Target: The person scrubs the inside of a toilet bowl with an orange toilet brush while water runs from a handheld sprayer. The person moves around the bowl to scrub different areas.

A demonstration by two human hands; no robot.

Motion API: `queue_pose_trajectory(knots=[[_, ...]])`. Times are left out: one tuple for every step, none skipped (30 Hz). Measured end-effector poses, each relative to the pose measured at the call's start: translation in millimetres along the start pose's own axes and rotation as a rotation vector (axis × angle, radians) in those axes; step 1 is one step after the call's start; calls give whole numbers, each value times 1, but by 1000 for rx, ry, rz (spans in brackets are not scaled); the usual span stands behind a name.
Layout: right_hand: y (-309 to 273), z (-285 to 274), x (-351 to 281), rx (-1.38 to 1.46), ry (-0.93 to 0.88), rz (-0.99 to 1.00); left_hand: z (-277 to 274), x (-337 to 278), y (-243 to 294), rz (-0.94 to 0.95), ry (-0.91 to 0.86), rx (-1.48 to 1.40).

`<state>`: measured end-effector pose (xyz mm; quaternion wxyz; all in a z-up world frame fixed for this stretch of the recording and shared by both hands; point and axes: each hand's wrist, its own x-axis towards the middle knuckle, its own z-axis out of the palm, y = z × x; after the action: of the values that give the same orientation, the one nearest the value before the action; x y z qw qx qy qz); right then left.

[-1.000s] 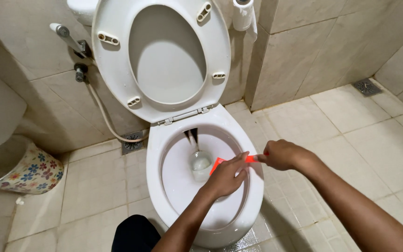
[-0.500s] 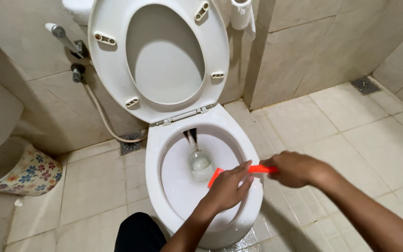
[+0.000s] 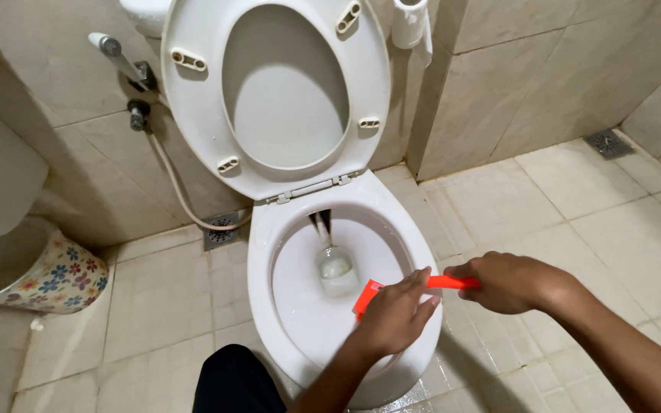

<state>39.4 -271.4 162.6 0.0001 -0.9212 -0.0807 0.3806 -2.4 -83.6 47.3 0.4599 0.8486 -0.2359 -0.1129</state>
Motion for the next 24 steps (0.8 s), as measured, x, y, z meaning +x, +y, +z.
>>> queue_pose_trajectory(knots=[[7, 12, 13, -3, -1, -4, 2, -6, -5, -4, 4, 0], [15, 22, 26, 43, 25, -98, 2, -11, -11, 48, 61, 27], [22, 32, 39, 89, 52, -192, 3, -15, -16, 99, 118, 55], [7, 31, 35, 87, 48, -198, 4, -19, -26, 93, 121, 56], [-8, 30, 31, 104, 28, -203, 5, -23, -37, 52, 131, 149], [-23, 29, 27, 121, 8, -209, 6, -28, -47, 9, 140, 242], [-28, 44, 39, 119, 5, -216, 2, -33, -53, 2, 143, 244], [-32, 57, 52, 195, 56, -281, -3, -36, -59, -82, 113, 306], [-36, 71, 64, 272, 107, -345, -8, -39, -64, -167, 85, 369], [-50, 66, 53, 272, 108, -348, -14, -42, -65, -168, 86, 371], [-65, 61, 41, 264, 60, -253, -19, -45, -66, -173, 59, 381], [-79, 56, 30, 257, 11, -155, -24, -48, -67, -175, 29, 390], [-69, 60, 41, 258, 11, -154, -25, -44, -64, -174, 28, 390], [-59, 67, 49, 259, 27, -186, -24, -42, -61, -163, 29, 367], [-49, 74, 58, 259, 43, -218, -22, -41, -58, -151, 31, 343], [-41, 69, 59, 263, 49, -215, -10, -36, -67, -144, 30, 347], [-34, 63, 60, 227, 96, -244, 3, -30, -76, -44, 87, 319], [-26, 59, 60, 187, 136, -273, 17, -27, -83, 52, 142, 286], [-23, 44, 50, 189, 136, -270, 12, -21, -58, 54, 140, 284], [-21, 32, 40, 102, 65, -191, 8, -16, -34, 2, 129, 225], [-19, 19, 30, 16, -6, -113, 5, -12, -10, -49, 116, 166], [-11, 18, 31, 12, -5, -111, 12, -6, -11, -47, 120, 164], [-4, 16, 33, -4, 19, -85, 19, -1, -13, -3, 163, 193], [2, 16, 35, -21, 40, -63, 26, 3, -15, 36, 206, 223]])
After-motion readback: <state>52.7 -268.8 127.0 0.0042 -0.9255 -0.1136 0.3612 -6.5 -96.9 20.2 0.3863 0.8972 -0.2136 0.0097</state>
